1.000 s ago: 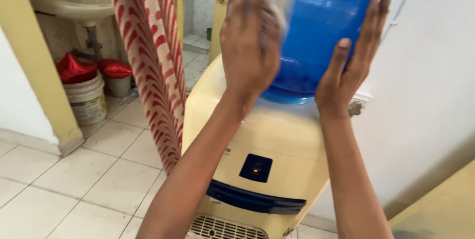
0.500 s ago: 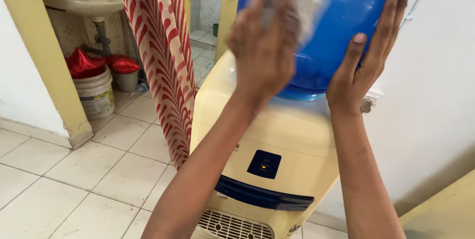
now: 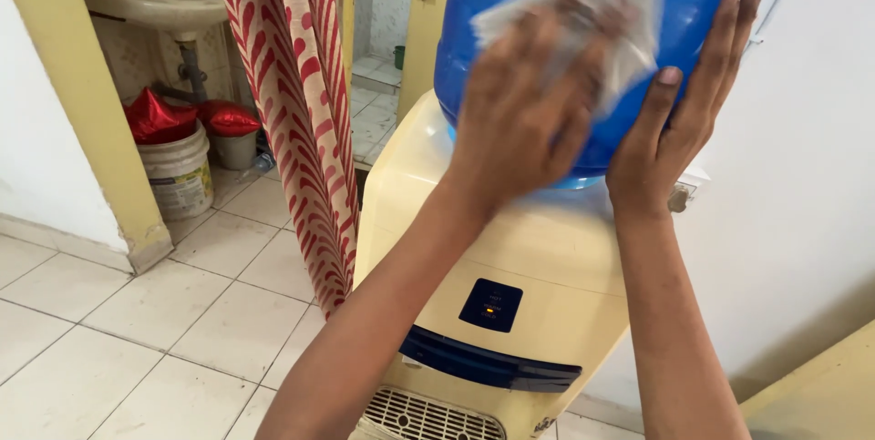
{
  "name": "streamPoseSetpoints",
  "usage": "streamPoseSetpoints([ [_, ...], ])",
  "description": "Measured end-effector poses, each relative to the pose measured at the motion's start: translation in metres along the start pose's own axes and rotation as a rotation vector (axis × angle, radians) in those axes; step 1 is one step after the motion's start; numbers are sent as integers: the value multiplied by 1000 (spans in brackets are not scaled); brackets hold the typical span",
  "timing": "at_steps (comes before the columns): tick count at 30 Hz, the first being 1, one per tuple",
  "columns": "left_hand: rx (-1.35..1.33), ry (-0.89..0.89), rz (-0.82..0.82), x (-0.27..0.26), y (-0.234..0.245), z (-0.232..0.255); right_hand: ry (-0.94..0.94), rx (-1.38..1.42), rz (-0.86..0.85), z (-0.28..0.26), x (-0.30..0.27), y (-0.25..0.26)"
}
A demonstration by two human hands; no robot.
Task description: Cleaning the exterior surfaces of a water dispenser and its large water bottle with a cloth.
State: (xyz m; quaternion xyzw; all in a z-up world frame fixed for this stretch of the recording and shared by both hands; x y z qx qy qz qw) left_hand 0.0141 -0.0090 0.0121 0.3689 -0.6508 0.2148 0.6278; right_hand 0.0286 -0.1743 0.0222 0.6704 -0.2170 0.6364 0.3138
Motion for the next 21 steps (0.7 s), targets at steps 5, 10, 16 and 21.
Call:
streamPoseSetpoints([
  [5,-242,402,199,-11,-19,-46,-1,2,-2,3,-3,0],
  [10,-57,129,86,-1,-7,-16,-19,-13,-1,-5,0,2],
  [16,-131,238,171,24,-16,-26,-31,-14,-14,-11,1,4],
  [21,76,42,24,34,3,-4,-48,-10,-24,-9,1,4],
])
Point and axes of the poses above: each hand's wrist, its own x-axis towards the middle knuckle, its own y-axis out of the back of the hand, z = x × y, the point moved 3 cm from there along x, towards the middle knuckle, and after that the axes turned 9 degrees about -z, right-handed, at the moved point
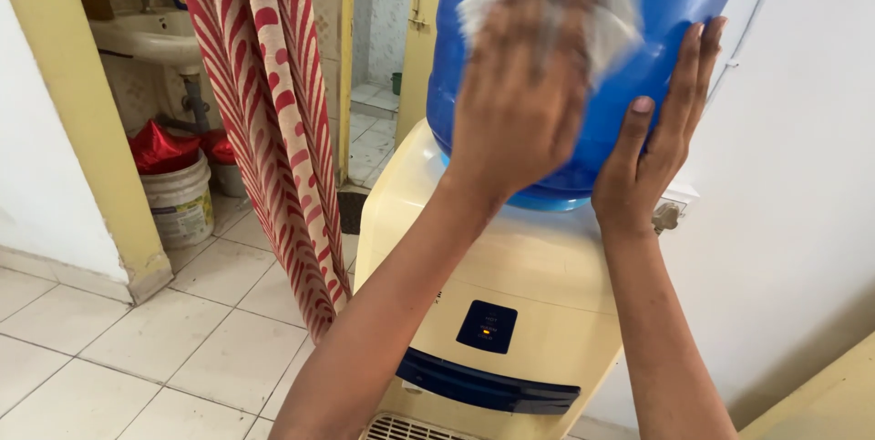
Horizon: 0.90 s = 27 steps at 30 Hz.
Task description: Cleaning the exterior surfaces of a water dispenser and its large water bottle with a cloth.
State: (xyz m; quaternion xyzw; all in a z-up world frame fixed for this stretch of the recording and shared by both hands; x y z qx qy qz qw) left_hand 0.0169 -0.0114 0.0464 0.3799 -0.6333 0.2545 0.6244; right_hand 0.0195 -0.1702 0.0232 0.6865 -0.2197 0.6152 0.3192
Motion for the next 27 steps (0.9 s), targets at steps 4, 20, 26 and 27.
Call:
streamPoseSetpoints([
  [4,85,-236,-111,3,8,10,16,34,-5,6,-2,-1],
  [20,-66,-132,-118,-19,-1,9,23,26,1,18,-5,-2],
  [26,-180,221,69,-35,-32,-36,8,45,10,20,-5,-3],
  [27,-188,280,134,-39,-46,-53,13,36,8,21,-5,-4],
])
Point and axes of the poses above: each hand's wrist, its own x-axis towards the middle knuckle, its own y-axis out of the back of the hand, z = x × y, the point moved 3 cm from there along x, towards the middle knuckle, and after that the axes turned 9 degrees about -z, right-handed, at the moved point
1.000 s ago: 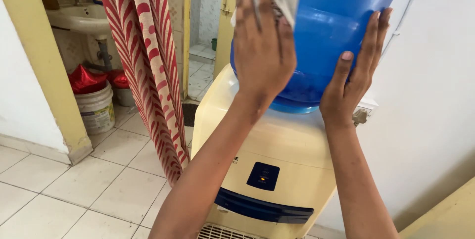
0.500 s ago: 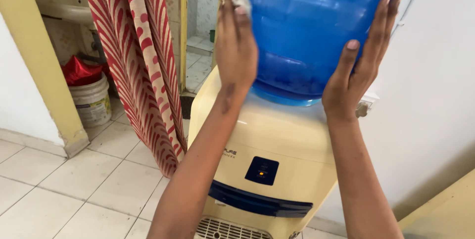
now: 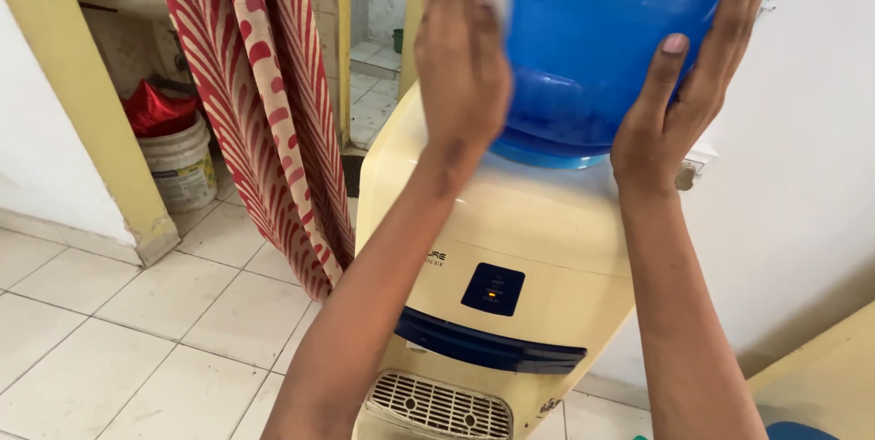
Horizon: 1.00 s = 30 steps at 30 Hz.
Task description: Cleaning the exterior surfaces of a water dispenser and its large water bottle with a cloth.
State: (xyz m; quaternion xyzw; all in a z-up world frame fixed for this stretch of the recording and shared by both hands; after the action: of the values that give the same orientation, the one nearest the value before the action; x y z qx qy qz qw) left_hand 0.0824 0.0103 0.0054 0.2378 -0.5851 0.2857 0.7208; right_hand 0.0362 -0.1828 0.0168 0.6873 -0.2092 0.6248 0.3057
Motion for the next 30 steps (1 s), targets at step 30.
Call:
streamPoseSetpoints([
  [30,169,-187,-157,3,30,53,5,-27,7,-22,5,3],
])
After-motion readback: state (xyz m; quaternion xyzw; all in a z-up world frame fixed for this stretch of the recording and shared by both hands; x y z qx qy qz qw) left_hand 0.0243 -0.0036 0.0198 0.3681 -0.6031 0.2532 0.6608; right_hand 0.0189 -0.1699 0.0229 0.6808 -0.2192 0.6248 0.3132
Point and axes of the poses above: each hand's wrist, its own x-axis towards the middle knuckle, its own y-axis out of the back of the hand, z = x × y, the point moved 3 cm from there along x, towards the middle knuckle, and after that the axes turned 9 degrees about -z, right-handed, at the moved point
